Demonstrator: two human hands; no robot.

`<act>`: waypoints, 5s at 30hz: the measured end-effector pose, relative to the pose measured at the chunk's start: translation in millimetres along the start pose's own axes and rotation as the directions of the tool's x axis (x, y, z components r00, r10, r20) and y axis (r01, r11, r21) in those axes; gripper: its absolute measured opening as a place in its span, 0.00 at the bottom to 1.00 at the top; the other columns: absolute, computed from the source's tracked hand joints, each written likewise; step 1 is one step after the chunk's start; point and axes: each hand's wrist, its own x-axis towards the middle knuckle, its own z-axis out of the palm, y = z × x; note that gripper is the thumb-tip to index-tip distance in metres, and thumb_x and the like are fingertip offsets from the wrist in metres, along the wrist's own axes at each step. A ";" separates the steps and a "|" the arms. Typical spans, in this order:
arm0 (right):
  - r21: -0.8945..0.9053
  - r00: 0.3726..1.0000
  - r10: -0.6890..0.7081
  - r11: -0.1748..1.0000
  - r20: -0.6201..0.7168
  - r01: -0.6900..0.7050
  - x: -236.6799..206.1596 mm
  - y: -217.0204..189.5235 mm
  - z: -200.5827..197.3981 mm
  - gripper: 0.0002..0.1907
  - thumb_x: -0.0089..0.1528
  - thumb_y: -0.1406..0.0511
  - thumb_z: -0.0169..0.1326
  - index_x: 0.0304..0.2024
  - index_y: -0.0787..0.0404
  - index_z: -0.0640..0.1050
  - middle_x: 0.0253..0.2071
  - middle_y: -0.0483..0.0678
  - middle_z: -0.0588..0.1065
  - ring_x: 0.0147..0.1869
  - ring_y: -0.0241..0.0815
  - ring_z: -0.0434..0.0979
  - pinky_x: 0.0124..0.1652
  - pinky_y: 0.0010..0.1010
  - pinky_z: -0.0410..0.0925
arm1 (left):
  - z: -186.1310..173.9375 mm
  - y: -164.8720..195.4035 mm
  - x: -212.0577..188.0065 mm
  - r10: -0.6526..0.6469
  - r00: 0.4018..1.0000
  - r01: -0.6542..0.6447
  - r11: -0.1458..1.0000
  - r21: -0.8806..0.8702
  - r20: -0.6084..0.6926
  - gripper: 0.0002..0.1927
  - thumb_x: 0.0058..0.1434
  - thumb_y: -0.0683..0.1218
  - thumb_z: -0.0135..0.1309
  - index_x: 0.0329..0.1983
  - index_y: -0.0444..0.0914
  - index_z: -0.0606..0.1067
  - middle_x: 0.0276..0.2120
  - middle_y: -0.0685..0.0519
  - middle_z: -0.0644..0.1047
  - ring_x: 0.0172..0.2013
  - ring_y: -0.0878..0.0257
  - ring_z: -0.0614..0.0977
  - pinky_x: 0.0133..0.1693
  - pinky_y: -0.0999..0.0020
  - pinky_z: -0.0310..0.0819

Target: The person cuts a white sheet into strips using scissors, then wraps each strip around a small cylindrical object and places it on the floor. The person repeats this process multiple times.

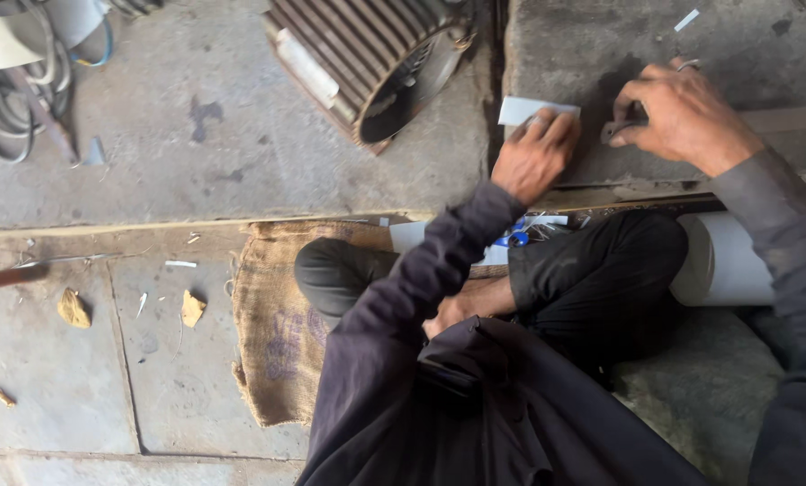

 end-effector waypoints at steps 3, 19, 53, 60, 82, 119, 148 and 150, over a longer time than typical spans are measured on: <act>0.419 0.993 0.048 0.908 -0.109 0.002 -1.3 -2.0 -1.6 0.17 0.59 0.56 0.65 0.45 0.55 0.79 0.42 0.45 0.79 0.49 0.42 0.79 0.54 0.38 0.70 | 11.6 20.5 -19.1 -0.085 0.996 0.084 0.996 0.029 0.012 0.26 0.69 0.52 0.49 0.66 0.35 0.71 0.56 0.48 0.70 0.61 0.51 0.71 0.64 0.51 0.71; 0.212 0.950 0.048 0.977 -0.309 0.020 -10.8 -36.9 40.3 0.04 0.75 0.64 0.62 0.51 0.55 0.81 0.43 0.43 0.75 0.50 0.43 0.72 0.60 0.42 0.55 | 28.4 24.5 -43.4 -0.056 0.991 0.043 0.994 0.100 0.124 0.39 0.75 0.68 0.40 0.71 0.32 0.68 0.68 0.40 0.66 0.70 0.45 0.67 0.68 0.50 0.67; 0.195 0.920 0.027 0.979 -0.391 0.054 -8.6 -19.0 67.5 0.06 0.74 0.65 0.59 0.53 0.58 0.80 0.48 0.48 0.70 0.57 0.49 0.67 0.60 0.46 0.56 | 29.0 4.6 -45.9 -0.066 0.969 0.112 0.976 -0.184 0.238 0.46 0.71 0.71 0.41 0.77 0.31 0.57 0.77 0.41 0.54 0.77 0.50 0.52 0.77 0.51 0.44; 0.165 0.955 -0.017 0.984 -0.295 0.069 -25.1 -17.4 73.8 0.05 0.77 0.63 0.61 0.53 0.55 0.80 0.49 0.46 0.70 0.57 0.47 0.65 0.60 0.47 0.55 | 20.5 7.9 -46.8 -0.072 0.958 0.120 0.980 -0.159 0.276 0.47 0.73 0.71 0.41 0.78 0.31 0.57 0.77 0.40 0.54 0.78 0.50 0.52 0.77 0.51 0.42; -0.106 0.840 -0.131 0.990 -0.526 0.088 -11.3 -54.6 30.8 0.17 0.51 0.63 0.69 0.41 0.57 0.81 0.42 0.52 0.74 0.46 0.55 0.75 0.47 0.46 0.66 | 26.8 1.2 -46.0 -0.101 0.991 0.122 0.942 -0.312 0.083 0.45 0.70 0.68 0.46 0.74 0.29 0.59 0.74 0.40 0.56 0.76 0.49 0.56 0.76 0.50 0.48; 0.623 0.559 0.410 0.738 -0.721 0.262 -86.0 -190.8 27.9 0.07 0.67 0.72 0.64 0.45 0.67 0.79 0.45 0.50 0.79 0.44 0.37 0.79 0.39 0.23 0.68 | -116.7 -1.6 -69.0 -0.048 0.988 -0.041 0.829 -0.558 -0.145 0.17 0.63 0.44 0.62 0.55 0.43 0.79 0.49 0.56 0.80 0.42 0.60 0.83 0.40 0.66 0.79; 0.128 0.909 0.194 0.979 -0.369 -0.157 -22.8 44.0 31.9 0.15 0.62 0.53 0.71 0.44 0.52 0.83 0.47 0.47 0.70 0.60 0.51 0.68 0.65 0.48 0.60 | 14.1 -64.1 140.2 0.141 0.988 -0.148 0.976 0.162 0.055 0.12 0.61 0.46 0.55 0.46 0.37 0.75 0.41 0.49 0.79 0.48 0.55 0.78 0.48 0.48 0.71; 0.149 0.932 0.172 0.980 -0.318 -0.130 -24.7 49.7 32.3 0.16 0.61 0.52 0.70 0.43 0.53 0.83 0.47 0.47 0.69 0.61 0.51 0.66 0.65 0.50 0.59 | 24.8 -66.0 131.1 0.089 0.992 -0.098 0.990 0.101 0.093 0.14 0.63 0.48 0.55 0.49 0.38 0.73 0.42 0.48 0.78 0.44 0.56 0.78 0.50 0.48 0.71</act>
